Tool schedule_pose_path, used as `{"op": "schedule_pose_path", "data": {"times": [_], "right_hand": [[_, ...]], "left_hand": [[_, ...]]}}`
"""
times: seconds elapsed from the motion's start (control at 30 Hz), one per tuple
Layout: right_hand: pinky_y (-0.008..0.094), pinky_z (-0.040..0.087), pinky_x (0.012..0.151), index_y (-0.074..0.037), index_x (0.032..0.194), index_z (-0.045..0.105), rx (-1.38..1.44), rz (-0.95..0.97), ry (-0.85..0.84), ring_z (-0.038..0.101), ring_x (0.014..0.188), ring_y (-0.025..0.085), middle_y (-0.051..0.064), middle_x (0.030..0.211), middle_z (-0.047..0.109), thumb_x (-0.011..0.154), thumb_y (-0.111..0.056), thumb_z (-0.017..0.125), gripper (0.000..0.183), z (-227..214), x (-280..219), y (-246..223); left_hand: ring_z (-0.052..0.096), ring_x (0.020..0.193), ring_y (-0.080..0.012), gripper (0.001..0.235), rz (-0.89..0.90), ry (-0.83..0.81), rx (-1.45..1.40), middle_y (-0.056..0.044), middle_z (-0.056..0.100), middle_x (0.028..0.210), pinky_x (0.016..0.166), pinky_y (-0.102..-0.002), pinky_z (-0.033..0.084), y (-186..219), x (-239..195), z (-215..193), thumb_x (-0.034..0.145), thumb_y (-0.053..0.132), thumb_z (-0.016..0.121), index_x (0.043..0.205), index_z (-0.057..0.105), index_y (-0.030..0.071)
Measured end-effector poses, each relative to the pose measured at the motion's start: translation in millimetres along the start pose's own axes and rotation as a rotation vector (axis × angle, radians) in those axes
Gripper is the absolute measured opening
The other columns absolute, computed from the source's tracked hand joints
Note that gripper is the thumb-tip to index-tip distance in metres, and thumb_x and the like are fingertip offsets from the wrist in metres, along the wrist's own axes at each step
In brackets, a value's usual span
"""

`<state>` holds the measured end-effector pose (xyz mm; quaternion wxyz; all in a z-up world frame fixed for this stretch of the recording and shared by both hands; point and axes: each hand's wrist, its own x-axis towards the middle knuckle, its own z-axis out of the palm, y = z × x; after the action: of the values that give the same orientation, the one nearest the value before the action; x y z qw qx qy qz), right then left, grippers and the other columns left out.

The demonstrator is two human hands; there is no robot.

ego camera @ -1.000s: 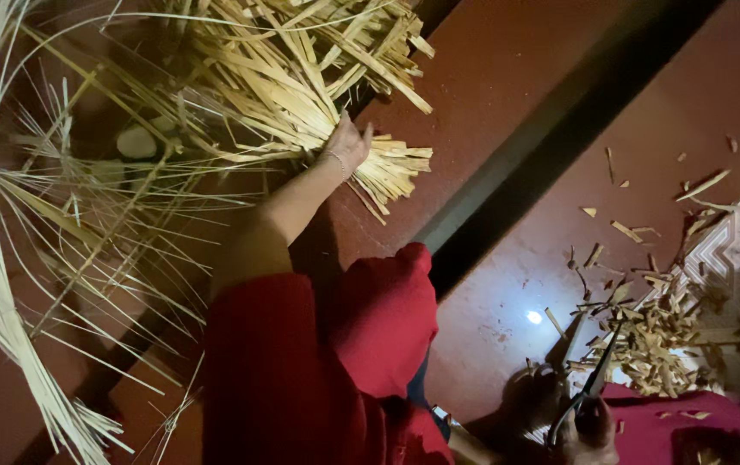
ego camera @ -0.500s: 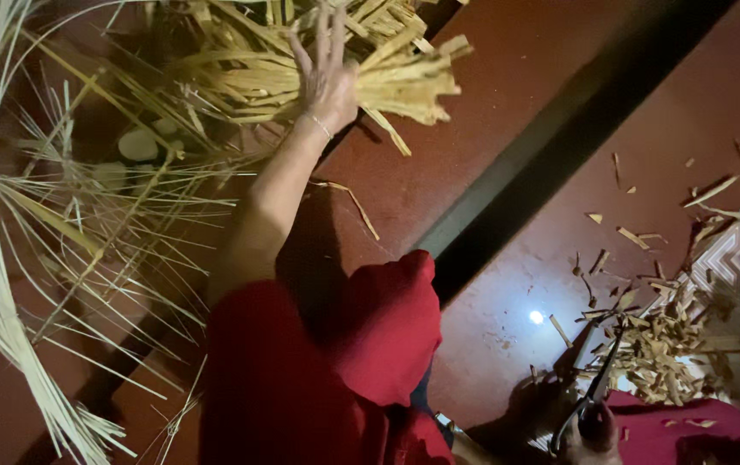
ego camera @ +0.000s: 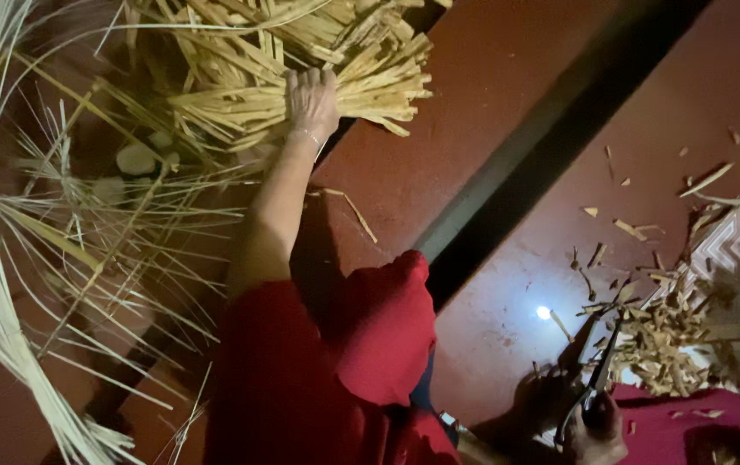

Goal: The person sits on the floor and uses large shears to cut bundles of dried plant stalks into shorter pieces. The cut pieces are gathered into a pile on the floor.

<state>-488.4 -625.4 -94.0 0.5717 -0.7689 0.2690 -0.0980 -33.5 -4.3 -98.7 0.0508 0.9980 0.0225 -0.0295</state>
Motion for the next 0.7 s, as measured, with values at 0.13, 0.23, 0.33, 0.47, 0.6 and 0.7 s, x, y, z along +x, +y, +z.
{"op": "schedule_pose_path", "data": {"times": [0.13,0.23,0.33,0.47,0.6,0.7], "right_hand": [[0.032,0.052,0.108,0.003,0.145,0.057,-0.176,-0.098,0.103,0.066,0.119,0.020,0.016,0.131,0.067,0.093,0.003,0.076,0.056,1.1,-8.9,-4.0],[0.029,0.056,0.092,-0.001,0.138,0.065,-0.625,-0.116,0.145,0.070,0.105,0.021,0.014,0.115,0.072,0.092,0.001,0.083,0.050,-14.7,-16.1,-4.2],[0.025,0.051,0.101,0.003,0.136,0.055,0.081,-0.248,0.058,0.064,0.109,0.014,0.007,0.119,0.068,0.100,0.001,0.076,0.042,-3.3,-7.6,2.8],[0.027,0.052,0.093,0.004,0.133,0.060,-0.067,-0.338,0.080,0.063,0.100,0.015,0.006,0.111,0.066,0.097,0.003,0.078,0.040,-4.0,-12.7,-3.0],[0.029,0.056,0.095,0.005,0.130,0.065,-0.172,-0.370,0.181,0.067,0.098,0.014,0.009,0.113,0.070,0.096,-0.001,0.080,0.037,-7.9,-24.0,-4.5],[0.028,0.056,0.096,0.005,0.127,0.067,-0.146,-0.395,0.266,0.067,0.099,0.012,0.009,0.110,0.072,0.097,-0.003,0.081,0.034,-15.2,-24.7,4.4]], "left_hand": [[0.065,0.100,-0.0314,0.049,0.001,-0.012,0.070,-0.019,0.067,0.106,0.111,-0.058,0.034,7.4,11.5,-20.7,0.084,-0.005,0.062,0.131,0.054,0.000],[0.065,0.091,-0.0338,0.065,-0.041,-0.131,-0.044,-0.018,0.067,0.091,0.106,-0.054,0.038,24.3,-2.6,-80.7,0.081,-0.006,0.063,0.143,0.046,0.003],[0.064,0.091,-0.0338,0.080,-0.086,-0.322,-0.179,-0.015,0.065,0.088,0.105,-0.050,0.042,45.1,-31.3,-145.5,0.080,-0.009,0.062,0.153,0.036,0.012],[0.062,0.092,-0.0290,0.094,0.162,-0.295,-0.134,-0.011,0.065,0.084,0.115,-0.054,0.029,66.0,-58.7,-187.9,0.072,-0.008,0.068,0.157,0.031,0.006],[0.065,0.091,-0.0300,0.084,0.266,-0.268,-0.124,-0.016,0.065,0.093,0.097,-0.044,0.055,88.3,-75.4,-220.3,0.080,0.014,0.078,0.153,0.040,0.000],[0.062,0.093,-0.0244,0.112,0.347,-0.133,-0.201,-0.021,0.062,0.119,0.084,-0.034,0.060,117.0,-64.8,-259.1,0.070,0.038,0.096,0.152,0.032,-0.007]]}}
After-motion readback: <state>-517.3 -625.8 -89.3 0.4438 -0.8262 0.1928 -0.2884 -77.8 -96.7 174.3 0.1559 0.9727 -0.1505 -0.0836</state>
